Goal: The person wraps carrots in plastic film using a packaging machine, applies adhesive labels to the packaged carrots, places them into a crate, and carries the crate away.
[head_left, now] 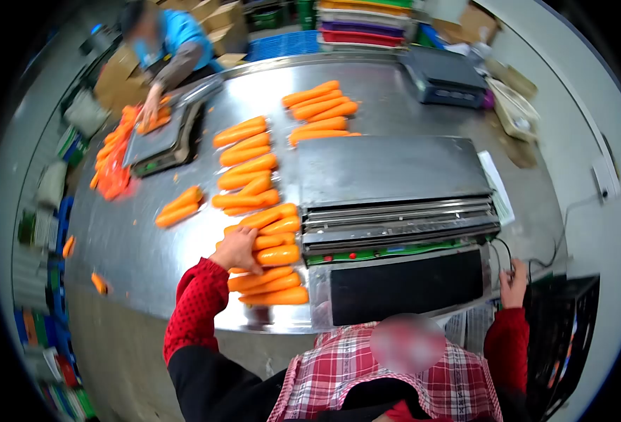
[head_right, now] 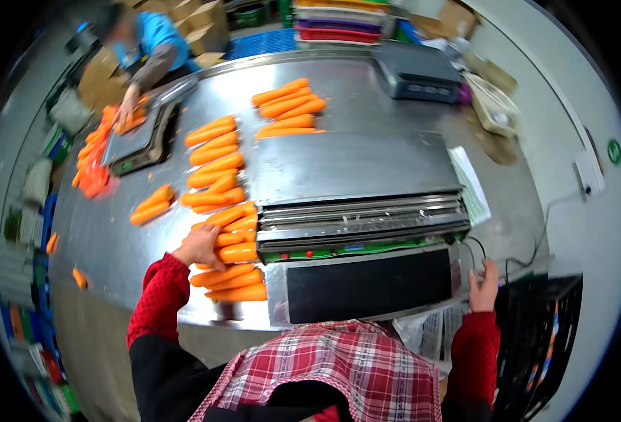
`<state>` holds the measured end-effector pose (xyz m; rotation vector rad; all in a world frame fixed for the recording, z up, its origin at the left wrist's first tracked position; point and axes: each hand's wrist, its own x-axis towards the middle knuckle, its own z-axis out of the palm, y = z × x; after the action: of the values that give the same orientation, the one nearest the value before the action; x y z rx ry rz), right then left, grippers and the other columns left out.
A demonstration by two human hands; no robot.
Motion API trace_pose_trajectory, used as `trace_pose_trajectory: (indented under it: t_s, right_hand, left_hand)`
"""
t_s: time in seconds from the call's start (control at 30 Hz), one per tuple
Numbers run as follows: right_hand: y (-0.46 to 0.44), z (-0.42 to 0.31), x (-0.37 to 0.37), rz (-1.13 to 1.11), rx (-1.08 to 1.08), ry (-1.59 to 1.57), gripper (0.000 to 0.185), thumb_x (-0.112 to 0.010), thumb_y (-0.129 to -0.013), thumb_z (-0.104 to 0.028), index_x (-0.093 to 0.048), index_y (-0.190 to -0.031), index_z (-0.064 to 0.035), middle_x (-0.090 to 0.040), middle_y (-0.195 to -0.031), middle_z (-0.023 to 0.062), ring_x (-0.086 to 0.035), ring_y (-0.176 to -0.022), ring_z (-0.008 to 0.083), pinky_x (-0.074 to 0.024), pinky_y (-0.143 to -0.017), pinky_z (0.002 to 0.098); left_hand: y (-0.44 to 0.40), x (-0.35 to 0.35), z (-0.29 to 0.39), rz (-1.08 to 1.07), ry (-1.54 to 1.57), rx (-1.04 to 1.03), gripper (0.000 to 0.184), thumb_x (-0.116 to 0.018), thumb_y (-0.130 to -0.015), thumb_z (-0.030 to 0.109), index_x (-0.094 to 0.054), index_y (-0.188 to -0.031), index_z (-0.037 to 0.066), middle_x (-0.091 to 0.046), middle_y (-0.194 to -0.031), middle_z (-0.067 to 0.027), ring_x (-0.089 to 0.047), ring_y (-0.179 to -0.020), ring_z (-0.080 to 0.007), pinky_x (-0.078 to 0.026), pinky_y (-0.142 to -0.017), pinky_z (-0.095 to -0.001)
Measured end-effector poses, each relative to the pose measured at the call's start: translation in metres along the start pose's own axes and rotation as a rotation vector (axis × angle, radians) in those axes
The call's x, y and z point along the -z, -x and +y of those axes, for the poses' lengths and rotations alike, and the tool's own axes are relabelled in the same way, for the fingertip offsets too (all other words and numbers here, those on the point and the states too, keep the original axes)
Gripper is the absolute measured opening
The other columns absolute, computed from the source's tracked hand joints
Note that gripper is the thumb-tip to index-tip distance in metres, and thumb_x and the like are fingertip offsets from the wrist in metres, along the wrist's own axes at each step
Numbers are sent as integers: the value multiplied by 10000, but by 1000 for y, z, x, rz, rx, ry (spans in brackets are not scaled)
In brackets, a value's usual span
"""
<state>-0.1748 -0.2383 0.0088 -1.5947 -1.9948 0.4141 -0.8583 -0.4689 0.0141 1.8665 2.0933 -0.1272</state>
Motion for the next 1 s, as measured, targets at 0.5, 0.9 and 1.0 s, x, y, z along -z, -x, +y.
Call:
trace_pose_trajectory:
  t_s: [0.5,0.9,1.0]
  right_hand:
    - [8,-25,5,98,-123,-124,419,-671,-825,-50,-524,-1214,-4,-498,-1277,121,-559,-814,182,-499,-636,278]
    - [-195,-233,-62,-17,699,-349,421,-686,-818,-211,-564,-1175,-25,-531,-1264,155,-601,-999,330,-495,-886,378]
    - [-219,-237,-102,-95,689,-175,483,-609,-879,-369,-561,-1234,-46,-534,-1283,132,-522,-1159,321,-428,-979,399]
  left_hand:
    - [64,42,-20,177,996,411,577,-780,-588,111,-596,-1116,-34,-664,-905,-107,-638,-780,-179,-536,-729,-314]
    - [-159,170,227,412,72,-123,562,-763,-571,337,-622,-1032,47,-656,-899,-196,-635,-875,-359,-514,-770,-434]
    - [-217,138,252,316,11,-211,632,-765,-568,375,-591,-1074,38,-644,-951,-182,-609,-943,-356,-479,-841,-427]
